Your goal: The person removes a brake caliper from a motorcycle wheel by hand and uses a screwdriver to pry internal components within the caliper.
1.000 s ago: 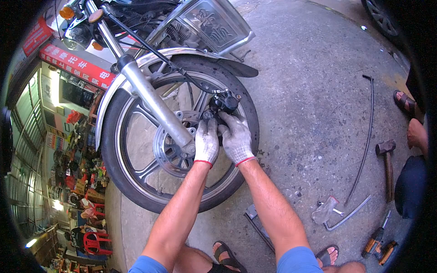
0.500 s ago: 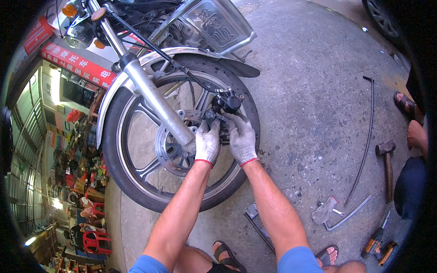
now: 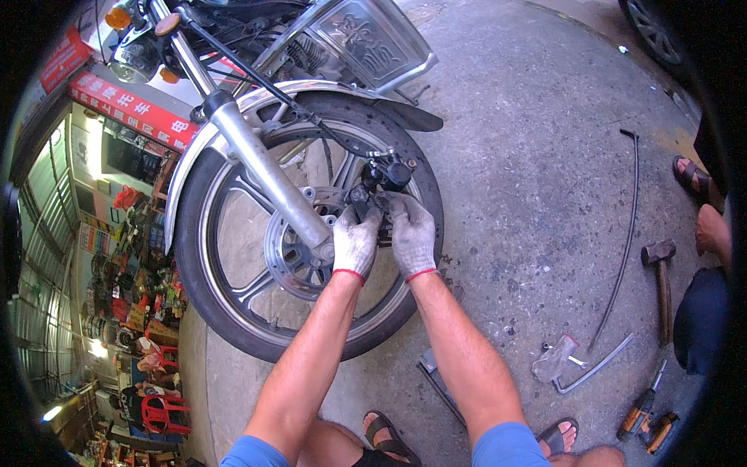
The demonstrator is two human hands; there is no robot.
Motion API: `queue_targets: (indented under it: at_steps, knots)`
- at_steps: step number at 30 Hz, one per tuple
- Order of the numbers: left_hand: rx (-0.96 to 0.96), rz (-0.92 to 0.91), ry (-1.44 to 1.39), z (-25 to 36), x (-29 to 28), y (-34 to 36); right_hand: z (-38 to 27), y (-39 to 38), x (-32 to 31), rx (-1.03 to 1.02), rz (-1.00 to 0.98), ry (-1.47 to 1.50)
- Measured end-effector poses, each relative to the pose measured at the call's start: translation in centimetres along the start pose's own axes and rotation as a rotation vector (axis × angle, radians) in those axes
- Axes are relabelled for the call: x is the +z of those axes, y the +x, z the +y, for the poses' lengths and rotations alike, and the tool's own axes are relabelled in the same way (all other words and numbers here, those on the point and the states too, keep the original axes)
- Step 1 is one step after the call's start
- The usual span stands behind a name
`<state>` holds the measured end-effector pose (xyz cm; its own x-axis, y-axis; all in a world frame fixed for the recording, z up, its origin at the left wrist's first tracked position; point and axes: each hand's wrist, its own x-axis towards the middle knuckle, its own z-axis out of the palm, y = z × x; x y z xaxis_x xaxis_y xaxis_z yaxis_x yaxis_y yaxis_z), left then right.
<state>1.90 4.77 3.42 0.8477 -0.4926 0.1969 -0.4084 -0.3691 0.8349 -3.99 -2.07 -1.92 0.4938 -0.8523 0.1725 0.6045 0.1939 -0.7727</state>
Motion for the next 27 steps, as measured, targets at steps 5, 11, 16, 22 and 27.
queue_targets:
  at_steps: [5,11,16,22,27]
  knots:
    - [-0.034,-0.025,-0.012,0.2,-0.4,0.1,0.1,-0.5,0.2,0.022,0.046,-0.084]
    - [-0.037,-0.019,-0.108,0.3,-0.5,-0.1,-1.9,0.0,-0.3,-0.02,0.012,-0.364]
    - [-0.01,-0.011,-0.124,0.5,-0.1,-0.4,-2.2,0.8,-1.0,0.039,-0.012,-0.368]
    - [-0.038,-0.042,-0.091,0.4,-0.4,-0.3,-4.3,1.3,-1.3,0.213,-0.05,-0.226]
    - [-0.039,-0.037,-0.078,0.6,-0.3,-0.3,-3.7,1.9,-2.2,0.263,-0.173,-0.264]
